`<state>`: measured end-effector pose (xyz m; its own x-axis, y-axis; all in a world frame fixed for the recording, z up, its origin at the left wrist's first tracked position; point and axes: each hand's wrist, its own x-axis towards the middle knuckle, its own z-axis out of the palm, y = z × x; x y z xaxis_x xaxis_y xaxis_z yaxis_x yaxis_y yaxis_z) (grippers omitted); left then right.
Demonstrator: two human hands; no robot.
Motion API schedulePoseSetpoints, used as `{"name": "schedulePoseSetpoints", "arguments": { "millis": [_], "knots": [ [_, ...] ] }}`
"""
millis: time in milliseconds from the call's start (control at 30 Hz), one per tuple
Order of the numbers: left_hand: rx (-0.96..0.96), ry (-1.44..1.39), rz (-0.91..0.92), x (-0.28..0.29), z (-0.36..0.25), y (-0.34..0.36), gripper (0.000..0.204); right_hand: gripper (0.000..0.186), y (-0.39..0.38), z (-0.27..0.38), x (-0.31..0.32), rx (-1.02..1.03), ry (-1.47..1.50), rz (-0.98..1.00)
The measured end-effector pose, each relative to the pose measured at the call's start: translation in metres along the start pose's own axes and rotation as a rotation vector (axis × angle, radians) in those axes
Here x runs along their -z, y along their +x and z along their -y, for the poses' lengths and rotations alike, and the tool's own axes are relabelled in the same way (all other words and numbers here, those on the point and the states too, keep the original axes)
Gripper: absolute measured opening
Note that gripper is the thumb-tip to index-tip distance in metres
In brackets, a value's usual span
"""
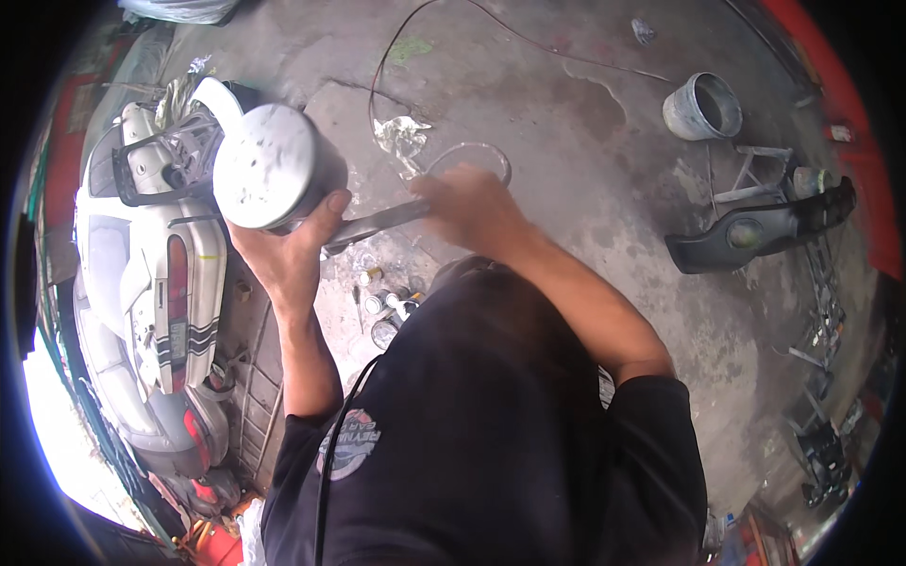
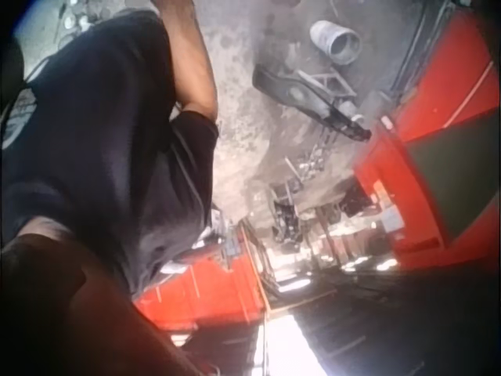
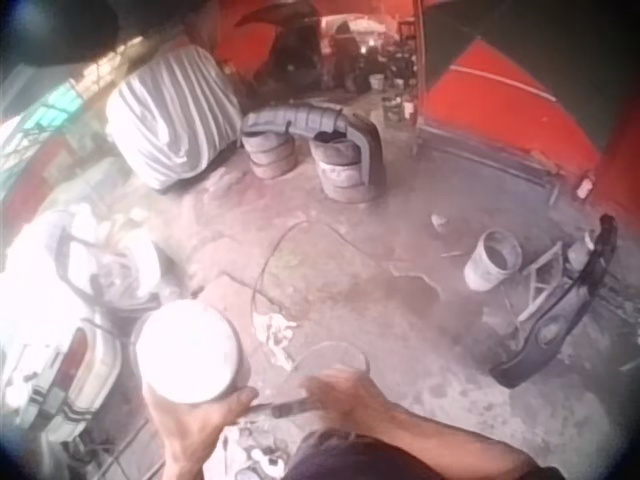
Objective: The person prepares a spray gun by mixing black paint and a solvent in a cup, then filters the mixture. They proceed to spray paint a black car bumper that is mounted on a stand, applying the paint in even strokes across the surface.
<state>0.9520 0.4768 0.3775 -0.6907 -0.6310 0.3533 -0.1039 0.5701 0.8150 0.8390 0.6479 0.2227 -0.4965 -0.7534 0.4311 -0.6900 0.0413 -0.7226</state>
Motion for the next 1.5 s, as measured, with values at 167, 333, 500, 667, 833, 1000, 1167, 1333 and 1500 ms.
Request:
{"name": "schedulePoseSetpoints", "arguments": {
  "millis": [167, 333, 500, 667, 833, 1000, 1167, 1333, 1500],
  "knots": [
    [-0.065, -0.114, 0.036, -0.01, -0.017, 0.01, 0.105, 0.06, 0.014, -0.015, 0.042, 0.077, -0.024, -0.019],
    [-0.028, -0.114, 0.023, -0.03, -0.053, 0.013, 0.101, 0.047, 0.024, -0.014, 0.053, 0.156, -0.335, -0.339],
    [-0.051, -0.277, 0.168, -0.046, -0.079, 0.016, 0.093, 0.071, 0.025, -0.04, 0.034, 0.041, -0.024, -0.539],
    [0.079, -0.552, 0.328, -0.047, -0.104, 0.013, 0.075, 0.043, 0.049, -0.023, 0.048, -0.226, 0.572, -0.596],
    [-0.02, -0.621, 0.482, -0.063, -0.107, 0.017, 0.06, 0.035, 0.055, -0.026, 0.062, -0.14, 0.856, -0.539],
    [-0.291, -0.229, 0.432, -0.089, -0.097, 0.044, 0.032, 0.034, 0.048, -0.035, 0.068, -0.131, 1.173, -0.243],
    [-0.167, -0.115, 0.666, -0.1, -0.085, 0.079, 0.039, 0.045, 0.036, -0.037, 0.074, -0.215, 1.312, 0.072],
    [0.032, -0.296, 0.941, -0.109, -0.07, 0.089, 0.07, 0.057, 0.023, -0.036, 0.069, -0.207, 1.35, 0.405],
    [-0.046, -0.535, 0.862, -0.148, -0.048, 0.069, 0.09, 0.073, -0.01, -0.026, 0.062, -0.359, 1.563, 0.409]
  ]
}}
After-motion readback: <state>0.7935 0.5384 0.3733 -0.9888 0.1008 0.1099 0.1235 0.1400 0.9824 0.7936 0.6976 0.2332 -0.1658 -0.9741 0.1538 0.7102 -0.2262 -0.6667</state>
